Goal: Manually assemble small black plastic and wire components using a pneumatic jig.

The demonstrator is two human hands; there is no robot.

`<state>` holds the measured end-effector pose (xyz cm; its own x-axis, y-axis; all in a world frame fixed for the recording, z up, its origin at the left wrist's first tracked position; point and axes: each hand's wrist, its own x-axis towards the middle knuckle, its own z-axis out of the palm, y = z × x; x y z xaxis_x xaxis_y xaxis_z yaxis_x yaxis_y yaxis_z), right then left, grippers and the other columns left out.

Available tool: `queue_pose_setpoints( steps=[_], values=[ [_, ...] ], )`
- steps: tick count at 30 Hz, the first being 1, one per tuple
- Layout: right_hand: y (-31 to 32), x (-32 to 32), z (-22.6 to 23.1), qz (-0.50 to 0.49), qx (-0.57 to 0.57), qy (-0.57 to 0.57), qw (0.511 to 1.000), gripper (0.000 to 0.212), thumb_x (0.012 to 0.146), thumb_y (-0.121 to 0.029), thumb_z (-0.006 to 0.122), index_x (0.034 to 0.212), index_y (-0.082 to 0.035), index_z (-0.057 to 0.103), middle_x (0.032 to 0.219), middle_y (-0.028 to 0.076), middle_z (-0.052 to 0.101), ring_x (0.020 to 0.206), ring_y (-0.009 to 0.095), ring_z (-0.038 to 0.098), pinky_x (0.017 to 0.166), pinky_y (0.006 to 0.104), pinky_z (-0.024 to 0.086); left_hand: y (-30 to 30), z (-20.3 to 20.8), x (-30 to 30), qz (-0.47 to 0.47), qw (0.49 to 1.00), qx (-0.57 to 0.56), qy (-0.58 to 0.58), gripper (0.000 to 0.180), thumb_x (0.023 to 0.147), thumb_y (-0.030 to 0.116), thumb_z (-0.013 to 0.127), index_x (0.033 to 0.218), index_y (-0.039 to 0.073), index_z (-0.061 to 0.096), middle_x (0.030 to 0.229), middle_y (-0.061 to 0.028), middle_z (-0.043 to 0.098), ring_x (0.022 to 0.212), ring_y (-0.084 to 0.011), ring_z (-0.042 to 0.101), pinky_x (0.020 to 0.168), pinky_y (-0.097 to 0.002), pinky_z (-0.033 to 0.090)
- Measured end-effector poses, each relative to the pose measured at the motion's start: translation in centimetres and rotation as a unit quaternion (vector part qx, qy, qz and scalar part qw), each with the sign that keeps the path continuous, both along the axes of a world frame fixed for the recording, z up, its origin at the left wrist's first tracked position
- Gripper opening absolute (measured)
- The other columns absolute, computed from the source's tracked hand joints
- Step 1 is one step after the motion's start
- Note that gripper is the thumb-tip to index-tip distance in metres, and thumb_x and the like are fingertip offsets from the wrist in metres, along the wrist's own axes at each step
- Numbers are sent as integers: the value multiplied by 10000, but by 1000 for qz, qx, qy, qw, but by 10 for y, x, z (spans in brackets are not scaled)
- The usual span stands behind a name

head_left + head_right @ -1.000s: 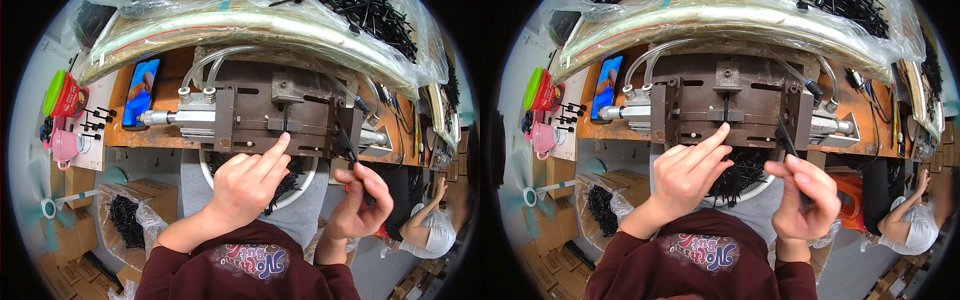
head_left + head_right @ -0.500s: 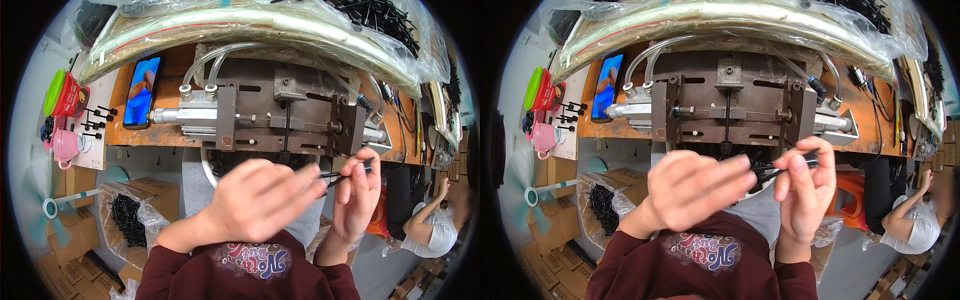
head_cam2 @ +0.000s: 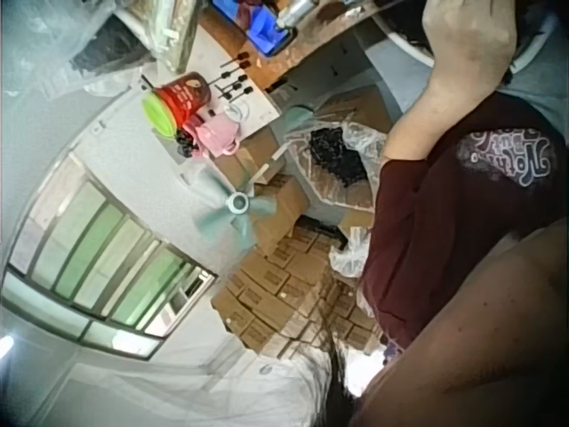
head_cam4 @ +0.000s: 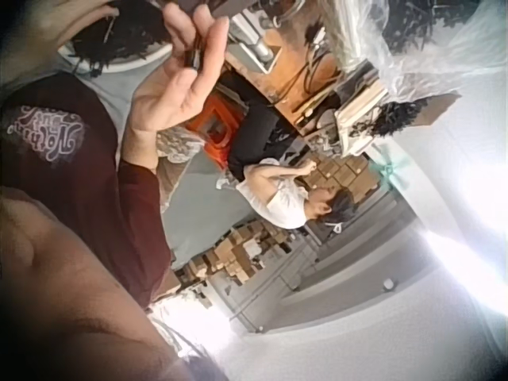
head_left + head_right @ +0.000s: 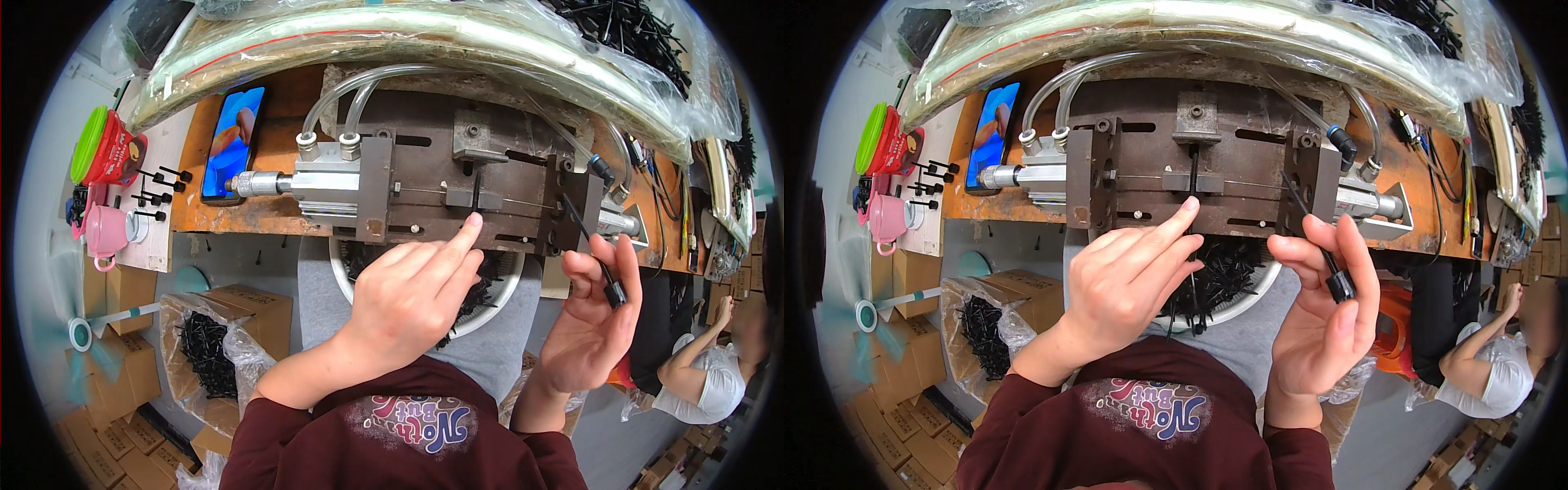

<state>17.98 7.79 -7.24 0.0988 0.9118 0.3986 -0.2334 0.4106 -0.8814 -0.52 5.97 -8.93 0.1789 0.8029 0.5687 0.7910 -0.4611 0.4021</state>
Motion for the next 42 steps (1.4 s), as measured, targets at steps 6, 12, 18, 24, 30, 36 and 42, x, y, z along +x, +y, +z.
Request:
queue_pose_setpoints(
  steps=[6,12,18,24,30,36,42],
  values=[
    [-10,4,1,-28,35,-118,992,533,975,-290,587,1348,59,433,1330,311,527,1073,348,672,930,431,556,8,5,2,14,999,-14,50,252,721,120,806,945,39,724,1215,-99,699,639,-165,636,604,-281,510],
    [-5,15,-8,-9,113,-142,983,481,741,55,773,1142,-11,514,1344,287,486,989,302,703,822,349,623,7,5,0,18,998,-24,58,243,724,119,804,942,44,728,1215,-94,700,629,-154,632,594,-272,507],
    [-1,8,0,44,156,-329,930,439,651,41,853,1024,11,624,1184,222,624,986,292,717,812,330,605,-1,10,-7,-36,998,-49,3,240,738,141,803,947,49,730,1185,-87,710,627,-169,639,585,-284,509],
    [8,-13,1,70,155,-432,886,310,715,54,790,1014,18,716,1230,215,632,1001,288,693,796,356,591,-29,-1,-26,-156,975,-155,-29,252,754,217,805,945,70,733,1070,-57,729,650,-181,662,583,-293,512],
    [17,-29,-11,64,181,-544,817,267,761,33,695,1027,47,673,1266,221,624,1018,335,688,787,373,582,-32,8,-29,-126,978,-127,-110,350,673,323,872,893,78,754,943,-34,751,624,-152,667,545,-259,485],
    [23,-28,-3,42,228,-588,775,297,729,-2,683,1023,40,668,1275,216,623,883,260,697,718,324,566,-33,26,-56,-255,905,-43,-338,346,838,363,795,876,23,744,864,-101,750,572,-119,652,481,-254,459],
    [20,-37,3,44,182,-605,774,297,697,40,751,983,0,682,1236,148,665,832,274,712,689,335,567,-35,73,-24,-257,724,-101,-632,355,970,353,622,875,10,626,880,-116,623,641,-160,599,522,-246,498]
  ],
)
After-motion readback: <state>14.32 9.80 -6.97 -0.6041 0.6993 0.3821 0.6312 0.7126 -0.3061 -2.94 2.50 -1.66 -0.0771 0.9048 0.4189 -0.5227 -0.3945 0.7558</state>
